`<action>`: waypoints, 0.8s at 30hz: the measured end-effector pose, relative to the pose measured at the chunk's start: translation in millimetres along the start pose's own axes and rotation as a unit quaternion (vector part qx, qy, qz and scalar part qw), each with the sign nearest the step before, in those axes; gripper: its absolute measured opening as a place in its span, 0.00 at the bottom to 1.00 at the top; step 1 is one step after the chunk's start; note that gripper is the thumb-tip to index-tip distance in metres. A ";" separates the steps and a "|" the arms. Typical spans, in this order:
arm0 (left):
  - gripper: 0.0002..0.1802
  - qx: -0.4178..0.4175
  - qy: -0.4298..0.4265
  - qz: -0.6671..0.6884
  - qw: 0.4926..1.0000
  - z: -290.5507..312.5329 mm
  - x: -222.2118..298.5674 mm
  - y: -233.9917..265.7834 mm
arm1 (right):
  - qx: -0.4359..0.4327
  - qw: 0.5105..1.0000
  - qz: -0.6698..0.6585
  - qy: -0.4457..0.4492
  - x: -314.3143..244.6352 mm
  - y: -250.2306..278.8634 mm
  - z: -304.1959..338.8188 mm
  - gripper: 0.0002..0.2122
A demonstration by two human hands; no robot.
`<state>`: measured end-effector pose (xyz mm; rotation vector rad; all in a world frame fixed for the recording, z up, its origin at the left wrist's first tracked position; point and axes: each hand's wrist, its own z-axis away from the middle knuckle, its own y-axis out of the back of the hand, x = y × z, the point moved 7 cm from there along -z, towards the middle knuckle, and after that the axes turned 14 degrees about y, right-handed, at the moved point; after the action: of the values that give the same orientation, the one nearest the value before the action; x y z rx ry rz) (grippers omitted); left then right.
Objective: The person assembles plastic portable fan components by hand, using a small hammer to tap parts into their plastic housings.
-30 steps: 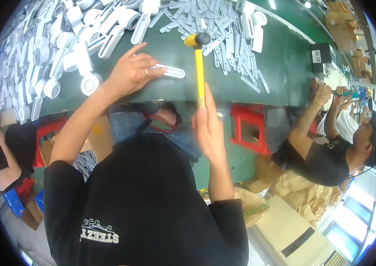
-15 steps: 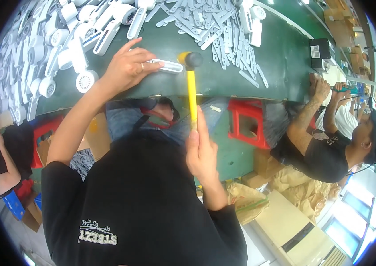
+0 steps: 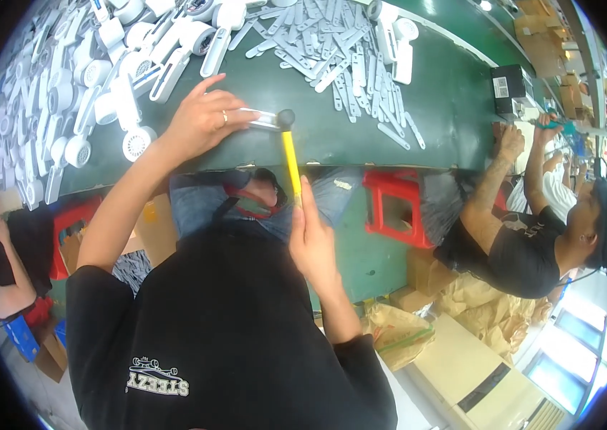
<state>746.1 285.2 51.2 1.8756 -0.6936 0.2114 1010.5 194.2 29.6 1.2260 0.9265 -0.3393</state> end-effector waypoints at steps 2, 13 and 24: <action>0.16 -0.088 0.011 -0.017 0.996 -7.9 2.1 -3.0 | -0.017 0.997 -0.065 -0.045 -9.4 11.9 2.4 0.25; 0.26 0.000 0.072 0.020 0.997 -3.1 14.9 5.7 | 0.079 0.980 -0.184 -0.010 -9.8 35.4 -8.1 0.27; 0.22 0.051 0.091 0.080 0.991 15.1 10.5 -35.8 | 0.108 0.988 -0.112 -0.020 -30.8 38.3 -14.1 0.26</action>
<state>771.9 277.0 21.4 1.8710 -0.7186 0.5234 1011.7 212.6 77.3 1.3077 1.0143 -0.6554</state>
